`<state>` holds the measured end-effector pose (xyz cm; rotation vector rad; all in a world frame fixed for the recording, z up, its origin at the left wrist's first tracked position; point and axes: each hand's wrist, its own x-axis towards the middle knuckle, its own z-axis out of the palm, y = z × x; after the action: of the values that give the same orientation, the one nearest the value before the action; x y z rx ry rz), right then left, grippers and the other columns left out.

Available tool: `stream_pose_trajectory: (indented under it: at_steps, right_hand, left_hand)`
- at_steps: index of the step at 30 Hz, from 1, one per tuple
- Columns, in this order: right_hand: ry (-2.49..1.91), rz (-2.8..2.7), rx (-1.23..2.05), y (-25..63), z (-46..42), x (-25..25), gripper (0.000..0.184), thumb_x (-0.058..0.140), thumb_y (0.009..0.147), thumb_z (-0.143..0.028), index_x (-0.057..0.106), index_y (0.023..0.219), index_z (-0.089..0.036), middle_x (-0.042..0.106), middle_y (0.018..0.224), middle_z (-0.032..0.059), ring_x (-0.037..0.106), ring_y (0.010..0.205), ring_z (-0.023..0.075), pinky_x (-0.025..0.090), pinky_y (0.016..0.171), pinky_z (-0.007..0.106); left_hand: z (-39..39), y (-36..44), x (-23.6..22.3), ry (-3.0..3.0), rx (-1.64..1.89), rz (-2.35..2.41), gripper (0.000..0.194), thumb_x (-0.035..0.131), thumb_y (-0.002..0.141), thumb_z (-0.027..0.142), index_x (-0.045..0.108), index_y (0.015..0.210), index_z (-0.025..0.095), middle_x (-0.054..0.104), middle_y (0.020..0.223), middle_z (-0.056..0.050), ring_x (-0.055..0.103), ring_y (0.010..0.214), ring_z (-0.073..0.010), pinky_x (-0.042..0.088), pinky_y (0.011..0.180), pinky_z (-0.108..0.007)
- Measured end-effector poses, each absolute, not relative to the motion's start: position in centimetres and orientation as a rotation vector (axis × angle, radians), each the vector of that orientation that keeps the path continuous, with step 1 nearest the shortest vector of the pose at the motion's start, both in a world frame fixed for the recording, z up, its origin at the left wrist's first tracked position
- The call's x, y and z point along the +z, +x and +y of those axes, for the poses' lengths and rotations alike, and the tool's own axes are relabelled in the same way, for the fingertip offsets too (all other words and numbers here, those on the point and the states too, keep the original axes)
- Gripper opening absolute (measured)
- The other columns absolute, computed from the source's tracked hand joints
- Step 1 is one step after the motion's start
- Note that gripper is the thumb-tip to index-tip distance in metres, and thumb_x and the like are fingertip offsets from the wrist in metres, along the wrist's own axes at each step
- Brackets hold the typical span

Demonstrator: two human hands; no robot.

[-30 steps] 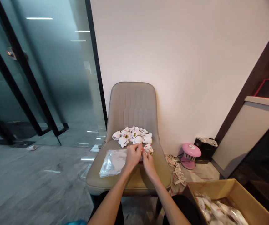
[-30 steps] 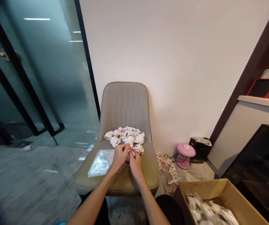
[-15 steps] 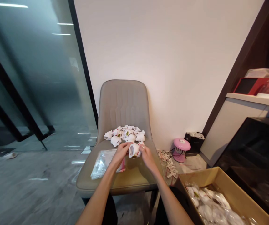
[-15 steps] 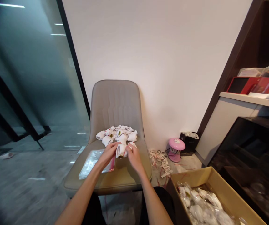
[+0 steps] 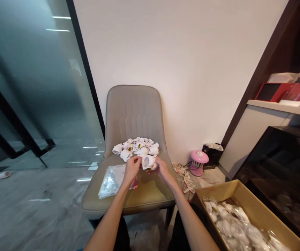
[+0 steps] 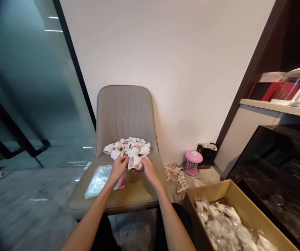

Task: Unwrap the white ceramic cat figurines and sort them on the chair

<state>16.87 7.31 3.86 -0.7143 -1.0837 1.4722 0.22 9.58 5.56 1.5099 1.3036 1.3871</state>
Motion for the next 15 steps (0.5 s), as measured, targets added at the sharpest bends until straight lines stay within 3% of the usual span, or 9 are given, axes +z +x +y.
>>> stream_pose_trajectory:
  at_steps: [7, 15]
  right_hand:
    - [-0.713, -0.792, 1.495, 17.4, 8.5, 4.5, 0.036, 0.064, 0.077, -0.049, 0.056, 0.101, -0.023, 0.069, 0.076, 0.0005, 0.069, 0.066, 0.0190, 0.056, 0.062, 0.032]
    - [-0.841, -0.844, 1.525, 17.4, 8.5, 4.4, 0.038, 0.063, 0.071, -0.040, 0.060, 0.106, -0.026, 0.068, 0.075, -0.0032, 0.063, 0.059, 0.0137, 0.043, 0.051, 0.021]
  left_hand:
    - [8.1, 1.0, 6.8, 1.473, 1.621, 1.361, 0.031, 0.053, 0.087, 0.044, 0.065, 0.083, 0.016, 0.061, 0.064, 0.001, 0.056, 0.061, -0.0142, 0.044, 0.061, -0.024]
    - [8.1, 2.8, 5.3, 1.475, 1.530, 1.377, 0.027, 0.061, 0.079, 0.037, 0.066, 0.094, 0.016, 0.072, 0.080, -0.005, 0.066, 0.067, -0.0184, 0.050, 0.063, -0.028]
